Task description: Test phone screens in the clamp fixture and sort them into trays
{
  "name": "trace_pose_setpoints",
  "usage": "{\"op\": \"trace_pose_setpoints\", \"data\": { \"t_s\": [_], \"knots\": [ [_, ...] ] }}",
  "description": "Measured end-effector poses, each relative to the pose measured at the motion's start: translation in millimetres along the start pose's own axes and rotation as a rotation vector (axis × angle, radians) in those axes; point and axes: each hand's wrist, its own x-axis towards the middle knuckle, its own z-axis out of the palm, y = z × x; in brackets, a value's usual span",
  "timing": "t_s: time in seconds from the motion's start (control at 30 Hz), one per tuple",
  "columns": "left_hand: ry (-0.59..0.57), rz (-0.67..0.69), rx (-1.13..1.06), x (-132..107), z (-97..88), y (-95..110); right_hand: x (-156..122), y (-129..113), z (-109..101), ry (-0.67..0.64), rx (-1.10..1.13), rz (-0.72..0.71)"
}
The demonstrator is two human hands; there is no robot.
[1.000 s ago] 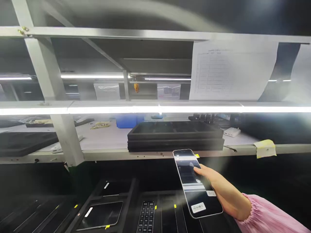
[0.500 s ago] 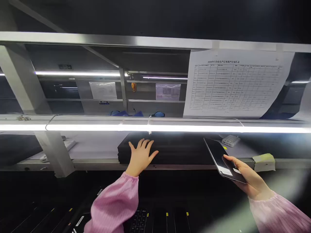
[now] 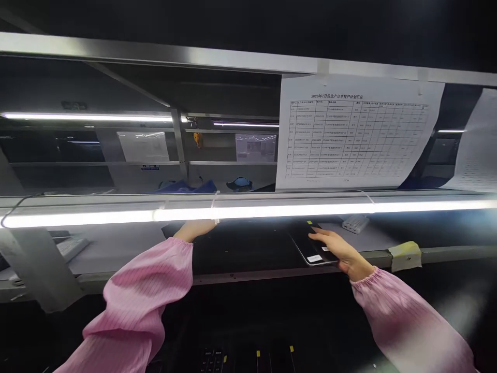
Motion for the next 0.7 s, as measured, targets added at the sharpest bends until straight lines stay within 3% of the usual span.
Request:
{"op": "trace_pose_setpoints", "data": {
  "t_s": [0.13,0.27,0.33,0.43,0.57,0.63,0.7],
  "knots": [
    [-0.19,0.088,0.172,-6.4,-4.1,-3.9,59.4,12.9,56.6,0.013,-0.08,-0.048],
    [-0.25,0.229,0.292,-13.1,-5.7,-1.2,66.4,24.1,73.2,0.013,-0.254,-0.162],
    [-0.252,0.31,0.325,-20.4,-2.4,-0.2,48.5,26.7,66.8,0.021,-0.333,-0.258],
    [-0.264,0.41,0.362,-37.6,5.8,-4.3,0.1,38.9,51.5,0.007,-0.413,-0.373],
    [-0.23,0.47,0.415,-65.3,15.1,-14.5,-77.6,98.7,42.7,0.018,-0.642,-0.561],
    [-0.183,0.472,0.434,-78.2,16.0,-13.7,-102.8,146.7,48.5,-0.112,-0.861,-0.445],
    [-0.092,0.459,0.421,-90.9,13.3,-5.4,-110.5,198.4,60.1,-0.264,-1.104,-0.116]
  ]
}}
